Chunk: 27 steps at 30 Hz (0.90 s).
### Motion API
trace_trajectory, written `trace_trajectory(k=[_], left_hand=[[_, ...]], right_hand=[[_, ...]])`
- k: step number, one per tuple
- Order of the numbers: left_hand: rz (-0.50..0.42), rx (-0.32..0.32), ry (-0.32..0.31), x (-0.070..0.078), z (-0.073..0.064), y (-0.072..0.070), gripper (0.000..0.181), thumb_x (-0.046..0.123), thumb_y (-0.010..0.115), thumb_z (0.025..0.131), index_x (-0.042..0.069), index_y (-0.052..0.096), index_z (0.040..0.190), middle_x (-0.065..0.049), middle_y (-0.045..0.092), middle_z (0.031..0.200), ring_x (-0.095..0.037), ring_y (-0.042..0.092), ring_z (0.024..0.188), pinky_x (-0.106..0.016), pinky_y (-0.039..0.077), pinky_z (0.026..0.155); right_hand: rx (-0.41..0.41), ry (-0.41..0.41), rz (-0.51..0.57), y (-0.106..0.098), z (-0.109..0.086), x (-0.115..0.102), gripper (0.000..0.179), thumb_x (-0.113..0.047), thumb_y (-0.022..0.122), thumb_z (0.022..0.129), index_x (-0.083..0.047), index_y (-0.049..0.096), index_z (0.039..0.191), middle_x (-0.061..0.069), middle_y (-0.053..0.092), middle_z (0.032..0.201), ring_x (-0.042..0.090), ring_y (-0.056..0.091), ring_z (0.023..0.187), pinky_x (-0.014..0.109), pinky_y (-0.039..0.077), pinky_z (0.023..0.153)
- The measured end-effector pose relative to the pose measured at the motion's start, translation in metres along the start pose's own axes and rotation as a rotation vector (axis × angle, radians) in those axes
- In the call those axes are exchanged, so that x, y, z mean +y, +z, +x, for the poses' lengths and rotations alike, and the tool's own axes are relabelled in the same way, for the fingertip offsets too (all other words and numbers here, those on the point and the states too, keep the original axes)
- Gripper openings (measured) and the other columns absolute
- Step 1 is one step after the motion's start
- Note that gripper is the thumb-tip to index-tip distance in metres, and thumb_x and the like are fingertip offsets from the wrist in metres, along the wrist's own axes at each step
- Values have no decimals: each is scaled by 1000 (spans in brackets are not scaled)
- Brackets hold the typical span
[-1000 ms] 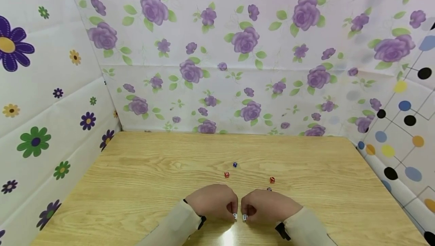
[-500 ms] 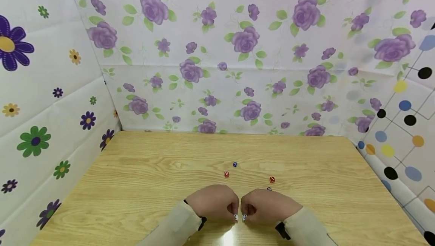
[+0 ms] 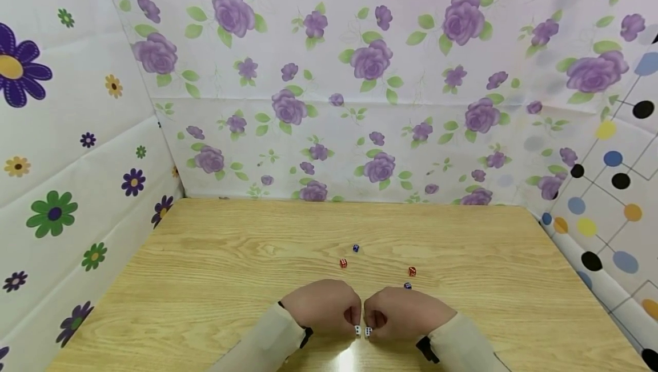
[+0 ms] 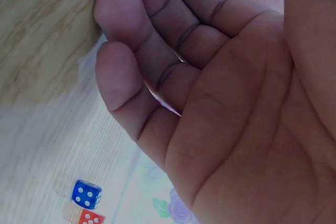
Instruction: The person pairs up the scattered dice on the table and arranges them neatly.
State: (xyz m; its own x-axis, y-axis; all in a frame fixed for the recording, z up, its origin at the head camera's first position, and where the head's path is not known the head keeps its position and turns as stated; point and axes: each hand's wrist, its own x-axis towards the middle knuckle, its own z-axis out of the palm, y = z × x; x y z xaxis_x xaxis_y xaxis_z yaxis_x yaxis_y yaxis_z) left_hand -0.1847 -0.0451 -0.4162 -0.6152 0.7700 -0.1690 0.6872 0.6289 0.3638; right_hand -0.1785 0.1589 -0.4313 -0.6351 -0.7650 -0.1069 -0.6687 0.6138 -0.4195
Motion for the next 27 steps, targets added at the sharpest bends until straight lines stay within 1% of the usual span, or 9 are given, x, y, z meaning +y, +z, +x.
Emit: trace_trajectory(k=[7,14,20,24,27], left_hand=[[2,-1,-9,1,2,2,17,16,71,76,30,64,69,22,55,68,4,50,61,-16,43,57],[-33,-7,4,0,3,4,16,18,72,77,29,65,69,23,55,66,5,51,60,-15,43,56],[-69,0,-18,1,4,5,15,17,73,76,28,65,69,23,56,65,5,52,60,-15,44,57],[-93,-1,-31,1,4,6,13,17,73,76,27,66,71,22,57,68,5,53,62,-15,44,58],[-96,-5,-29,1,3,6,13,17,73,77,28,67,72,23,57,68,6,53,63,-15,45,59]], right_hand=[[-12,7,24,2,1,1,18,-20,70,81,-27,56,71,-21,49,65,-5,42,57,15,40,53],[-20,15,45,3,3,1,17,-23,71,81,-28,57,72,-21,50,66,-6,44,58,16,41,54],[-45,37,81,4,4,2,16,-22,72,80,-27,58,73,-20,52,66,-5,46,57,16,42,54],[-47,42,92,5,3,2,15,-21,72,79,-27,59,73,-20,53,66,-5,46,57,17,43,54],[-48,49,106,5,2,2,15,-21,72,79,-27,59,73,-20,53,66,-5,47,58,17,43,54]])
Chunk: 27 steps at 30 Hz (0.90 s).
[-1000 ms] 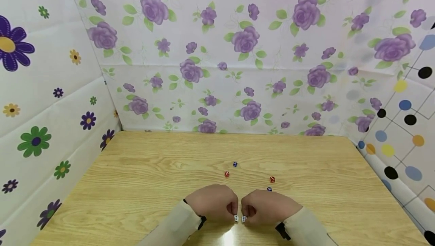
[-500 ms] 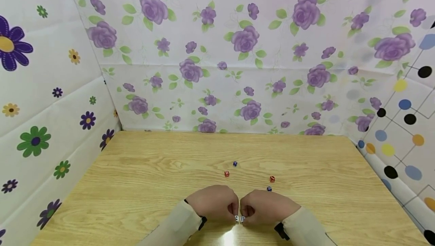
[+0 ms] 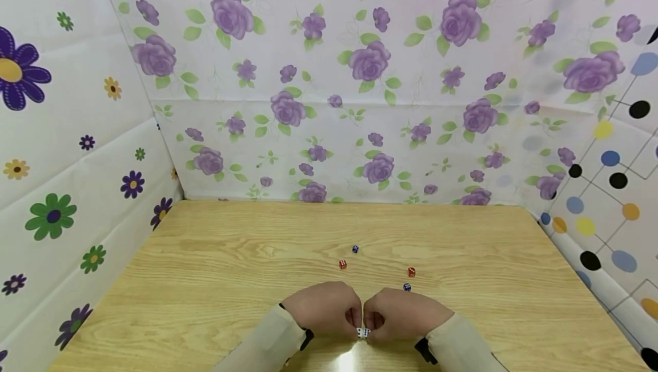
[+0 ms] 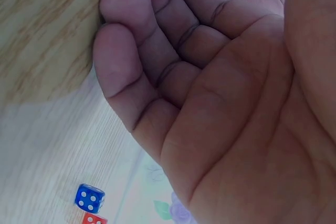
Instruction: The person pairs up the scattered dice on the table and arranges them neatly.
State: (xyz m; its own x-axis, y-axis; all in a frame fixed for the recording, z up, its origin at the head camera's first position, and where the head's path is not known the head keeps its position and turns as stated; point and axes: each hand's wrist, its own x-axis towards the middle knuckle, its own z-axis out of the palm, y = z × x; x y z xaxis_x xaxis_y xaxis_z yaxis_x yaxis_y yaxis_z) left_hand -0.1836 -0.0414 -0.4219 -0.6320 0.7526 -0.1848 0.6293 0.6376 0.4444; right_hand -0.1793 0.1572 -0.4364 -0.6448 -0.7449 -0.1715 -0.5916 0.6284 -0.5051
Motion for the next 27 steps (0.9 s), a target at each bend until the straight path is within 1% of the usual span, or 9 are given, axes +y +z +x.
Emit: trace_trajectory(k=[12,15,22,24,27], left_hand=[[24,11,6,-1,0,0,13,20,73,76,29,66,70,24,56,67,6,52,63,-15,44,59],[13,4,9,-1,0,-1,12,19,73,77,28,66,71,24,57,68,6,53,63,-15,44,60],[1,-11,22,0,-2,-3,11,19,73,78,28,67,73,23,57,69,7,53,64,-15,44,59],[-4,-13,27,0,-2,-4,11,19,73,78,28,67,73,23,57,69,6,53,63,-15,44,59],[-21,-20,28,-1,-2,-6,10,21,73,78,27,66,74,22,58,70,6,53,63,-16,45,59]], right_hand=[[3,21,30,-4,-1,-6,14,-18,72,79,-25,62,73,-20,55,67,-5,48,58,17,44,55],[7,24,28,-4,-1,-6,14,-19,72,79,-25,62,73,-20,56,67,-5,48,58,17,44,55],[-12,33,39,-5,-2,-7,14,-21,75,79,-25,62,75,-19,56,69,-5,49,59,18,45,56],[0,32,27,-6,-3,-6,13,-23,76,78,-25,63,76,-19,56,70,-4,49,60,18,44,57],[41,38,-1,-9,-5,-1,12,-25,75,77,-27,63,79,-19,55,70,-3,48,61,19,44,58]])
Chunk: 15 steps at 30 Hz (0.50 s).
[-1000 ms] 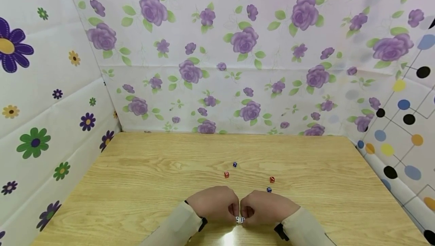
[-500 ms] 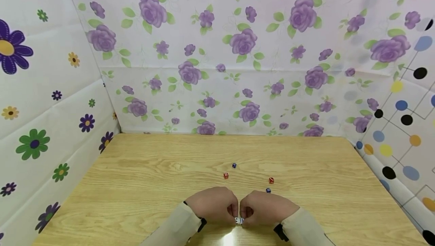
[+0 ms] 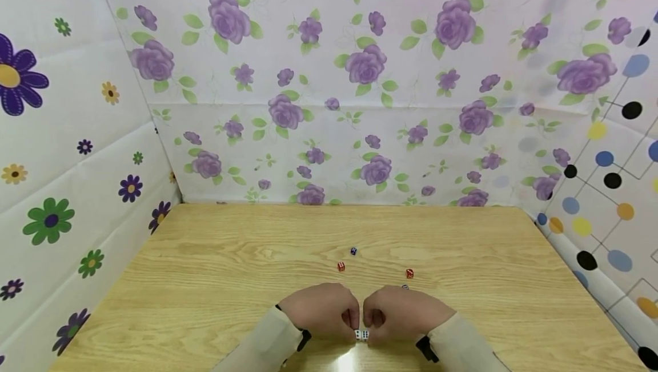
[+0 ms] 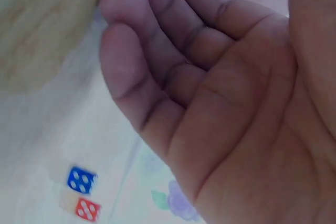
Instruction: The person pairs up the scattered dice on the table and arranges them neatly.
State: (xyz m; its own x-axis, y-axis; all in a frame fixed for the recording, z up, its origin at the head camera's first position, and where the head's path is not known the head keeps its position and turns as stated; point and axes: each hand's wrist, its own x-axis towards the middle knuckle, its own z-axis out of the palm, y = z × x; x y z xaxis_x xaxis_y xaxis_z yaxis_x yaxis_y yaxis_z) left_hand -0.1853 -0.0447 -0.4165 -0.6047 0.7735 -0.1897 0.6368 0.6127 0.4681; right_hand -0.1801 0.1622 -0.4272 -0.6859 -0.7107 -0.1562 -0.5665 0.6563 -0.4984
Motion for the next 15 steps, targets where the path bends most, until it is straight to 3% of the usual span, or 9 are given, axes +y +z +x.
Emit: trace_trajectory(k=[4,10,15], left_hand=[[5,49,-9,-7,2,-4,10,33,72,82,29,66,76,21,58,71,5,54,63,-18,45,60],[87,298,-45,-19,7,-17,23,46,63,88,24,67,95,16,57,83,0,52,73,-21,45,64],[127,454,-71,-26,7,-23,32,49,59,90,24,61,110,12,55,93,-5,51,83,-24,46,67]], right_hand=[[100,7,-31,-13,-3,9,6,-22,70,82,-25,65,84,-16,54,71,0,46,62,21,43,60],[341,110,-136,-35,-9,17,6,-23,65,89,-22,63,94,-16,52,78,2,47,66,24,43,61],[435,203,-138,-43,-15,25,14,-23,65,89,-22,63,103,-15,52,81,3,48,68,24,42,61]])
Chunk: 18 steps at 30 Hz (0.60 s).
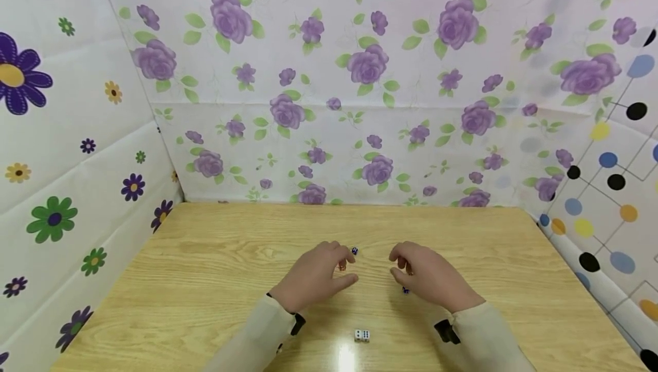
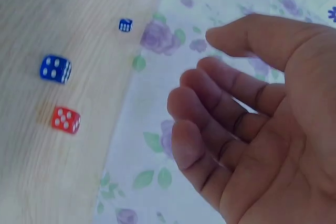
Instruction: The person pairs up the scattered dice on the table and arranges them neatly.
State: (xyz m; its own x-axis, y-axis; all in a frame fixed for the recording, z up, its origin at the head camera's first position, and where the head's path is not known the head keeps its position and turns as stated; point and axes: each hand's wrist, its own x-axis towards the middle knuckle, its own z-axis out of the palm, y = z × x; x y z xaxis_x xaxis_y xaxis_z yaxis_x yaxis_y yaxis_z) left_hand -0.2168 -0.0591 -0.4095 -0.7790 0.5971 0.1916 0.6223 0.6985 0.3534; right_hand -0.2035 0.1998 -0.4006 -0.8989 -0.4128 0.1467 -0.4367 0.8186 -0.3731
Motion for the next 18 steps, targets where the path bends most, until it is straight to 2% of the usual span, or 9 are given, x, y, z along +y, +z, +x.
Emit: trace_trajectory(k=[4,7,12,18], left_hand=[[-1,61,-25,-6,4,-3,36,48,57,91,23,58,117,9,56,102,-9,55,91,-26,48,72],[-4,71,-53,-11,7,-5,38,45,58,91,20,57,120,5,57,105,-13,56,96,-29,49,76],[4,43,-94,-20,12,-4,38,42,58,91,19,56,122,3,57,106,-12,55,94,-30,49,76],[0,-17,-126,-30,19,2,38,39,58,91,15,59,121,-2,60,107,-12,56,91,-31,49,74]], right_hand=[[45,24,0,-6,-1,8,16,-21,66,89,-19,63,104,-13,53,83,4,48,69,26,42,61],[61,36,-13,-10,-2,15,15,-20,66,88,-20,63,103,-12,54,84,4,48,69,27,43,62],[67,55,-37,-14,-1,22,12,-21,66,88,-20,63,99,-12,55,84,5,49,69,27,43,62],[44,72,-86,-13,1,30,13,-21,68,86,-15,64,98,-10,55,81,7,48,68,28,42,60]])
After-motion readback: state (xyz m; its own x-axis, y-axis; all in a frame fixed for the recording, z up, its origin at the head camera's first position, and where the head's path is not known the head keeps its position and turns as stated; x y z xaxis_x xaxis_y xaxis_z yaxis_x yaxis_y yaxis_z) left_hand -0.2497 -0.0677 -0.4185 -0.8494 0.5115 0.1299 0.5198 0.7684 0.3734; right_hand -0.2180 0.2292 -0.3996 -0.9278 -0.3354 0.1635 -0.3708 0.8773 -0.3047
